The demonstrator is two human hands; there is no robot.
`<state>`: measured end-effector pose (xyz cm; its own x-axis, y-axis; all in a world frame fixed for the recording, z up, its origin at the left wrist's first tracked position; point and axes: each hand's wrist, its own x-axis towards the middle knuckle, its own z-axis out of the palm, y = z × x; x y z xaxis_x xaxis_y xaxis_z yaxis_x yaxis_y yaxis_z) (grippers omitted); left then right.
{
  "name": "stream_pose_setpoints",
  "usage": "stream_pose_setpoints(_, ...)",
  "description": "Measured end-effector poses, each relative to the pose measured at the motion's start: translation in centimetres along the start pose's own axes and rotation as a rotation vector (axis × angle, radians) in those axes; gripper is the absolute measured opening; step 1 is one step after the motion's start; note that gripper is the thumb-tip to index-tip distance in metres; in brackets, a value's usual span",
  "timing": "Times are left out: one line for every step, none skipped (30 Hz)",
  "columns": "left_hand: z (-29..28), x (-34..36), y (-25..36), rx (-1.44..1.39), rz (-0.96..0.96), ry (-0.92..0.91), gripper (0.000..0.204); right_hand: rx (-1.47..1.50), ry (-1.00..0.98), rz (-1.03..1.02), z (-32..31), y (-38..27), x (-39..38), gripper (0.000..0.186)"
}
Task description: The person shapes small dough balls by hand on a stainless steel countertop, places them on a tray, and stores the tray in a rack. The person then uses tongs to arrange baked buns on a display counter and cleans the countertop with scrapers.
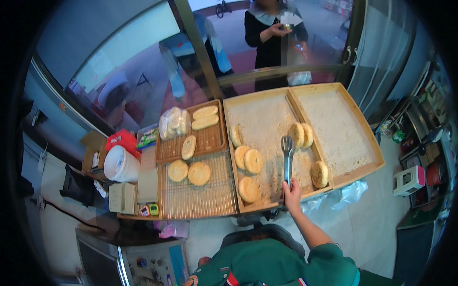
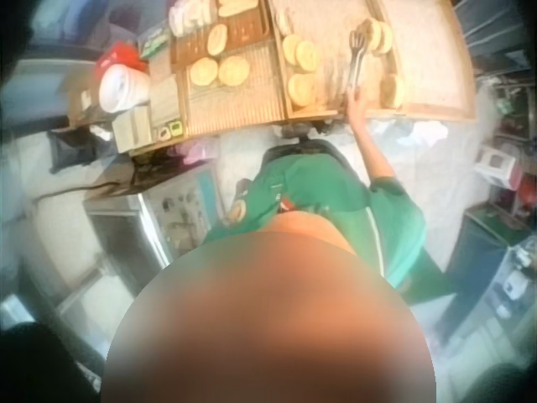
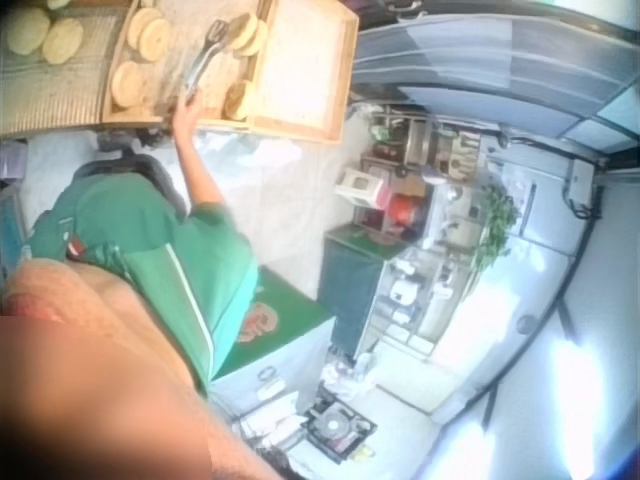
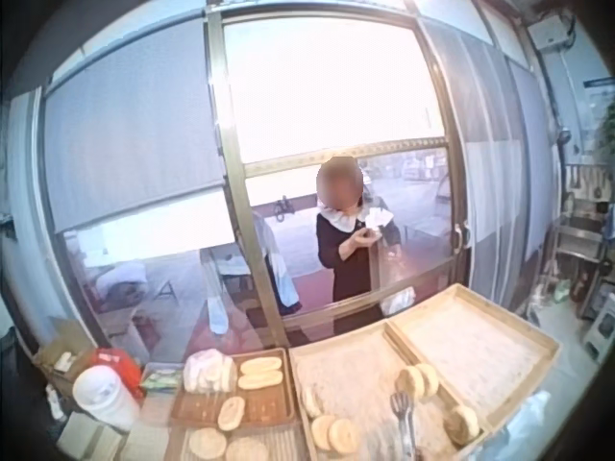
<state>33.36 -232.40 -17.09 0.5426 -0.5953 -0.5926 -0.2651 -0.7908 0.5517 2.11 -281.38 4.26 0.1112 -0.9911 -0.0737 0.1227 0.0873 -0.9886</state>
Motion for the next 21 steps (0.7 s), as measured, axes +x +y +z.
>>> stream_pose_setpoints(0.0,-0.1,0.2,0.036,0.026,-0.029,0.032,-0.019,0.019,0.013,0.1,0.1,0.1,0.022)
stream_pose_setpoints(0.1,0.2,0.4,-0.010,-0.186,-0.125,0.034,-0.015,0.010,0.012,0.0,0.0,0.0,0.023)
stream_pose_setpoints(0.0,0.1,0.4,-0.089,-0.158,-0.159,0.033,-0.011,0.014,0.012,0.2,0.1,0.2,0.023)
stream_pose_setpoints(0.2,0.5,0.6,0.049,-0.006,-0.176,0.033,-0.157,0.050,0.059,0.2,0.0,0.2,0.022)
stream_pose_setpoints(0.2,0.2,0.4,0.227,0.016,-0.185,0.034,-0.094,0.046,0.094,0.4,0.0,0.3,0.020)
stream_pose_setpoints(0.5,0.3,0.4,0.008,0.103,-0.081,0.033,-0.048,0.032,-0.007,0.4,0.0,0.3,0.021)
stream_pose_setpoints(0.5,-0.1,0.1,0.063,0.058,-0.051,0.032,-0.036,0.043,0.006,0.5,0.0,0.3,0.023)
stream_pose_setpoints(0.6,-0.4,0.0,0.031,0.053,-0.024,0.032,0.011,0.022,-0.066,0.5,0.0,0.2,0.024)
stream_pose_setpoints(0.7,-1.1,-0.2,0.109,-0.073,-0.024,0.031,0.028,0.012,-0.031,0.5,-0.1,0.1,0.025)
stream_pose_setpoints(0.7,-1.5,-0.2,0.105,-0.137,-0.018,0.030,0.028,0.022,0.038,0.5,0.0,0.0,0.026)
stream_pose_setpoints(0.9,-2.3,-0.3,0.113,-0.221,-0.058,0.030,0.026,0.003,0.034,0.4,-0.1,-0.1,0.027)
stream_pose_setpoints(0.7,-2.7,-0.2,0.001,-0.206,-0.027,0.031,0.025,0.002,0.037,0.4,-0.1,-0.4,0.027)
stream_pose_setpoints(0.7,-3.2,-0.1,0.000,-0.137,0.007,0.031,0.036,0.018,0.020,0.4,-0.2,-0.4,0.028)
stream_pose_setpoints(0.5,-3.6,0.1,0.010,-0.080,0.031,0.032,0.058,0.013,-0.008,0.4,-0.3,-0.7,0.029)
stream_pose_setpoints(0.3,-3.7,0.3,0.024,-0.043,0.061,0.033,0.044,0.011,0.014,0.5,-0.5,-0.6,0.029)
stream_pose_setpoints(0.3,-4.0,0.5,0.056,-0.030,0.062,0.033,0.071,0.005,-0.005,0.6,-0.7,-0.7,0.030)
stream_pose_setpoints(0.1,-3.9,0.7,0.075,-0.012,0.027,0.032,0.107,-0.017,0.012,0.8,-0.9,-0.6,0.030)
stream_pose_setpoints(0.2,-4.1,0.7,0.090,0.012,0.019,0.032,0.096,-0.032,0.010,1.0,-1.1,-0.6,0.033)
stream_pose_setpoints(0.2,-3.9,0.8,0.105,0.037,0.011,0.032,0.096,-0.036,0.011,1.4,-1.4,-0.4,0.034)
stream_pose_setpoints(0.3,-4.1,0.8,0.106,0.034,0.004,0.033,0.089,-0.057,-0.007,1.7,-1.6,-0.3,0.034)
stream_pose_setpoints(0.6,-3.9,0.8,0.107,0.032,0.000,0.033,0.110,-0.068,-0.003,2.1,-1.8,-0.2,0.034)
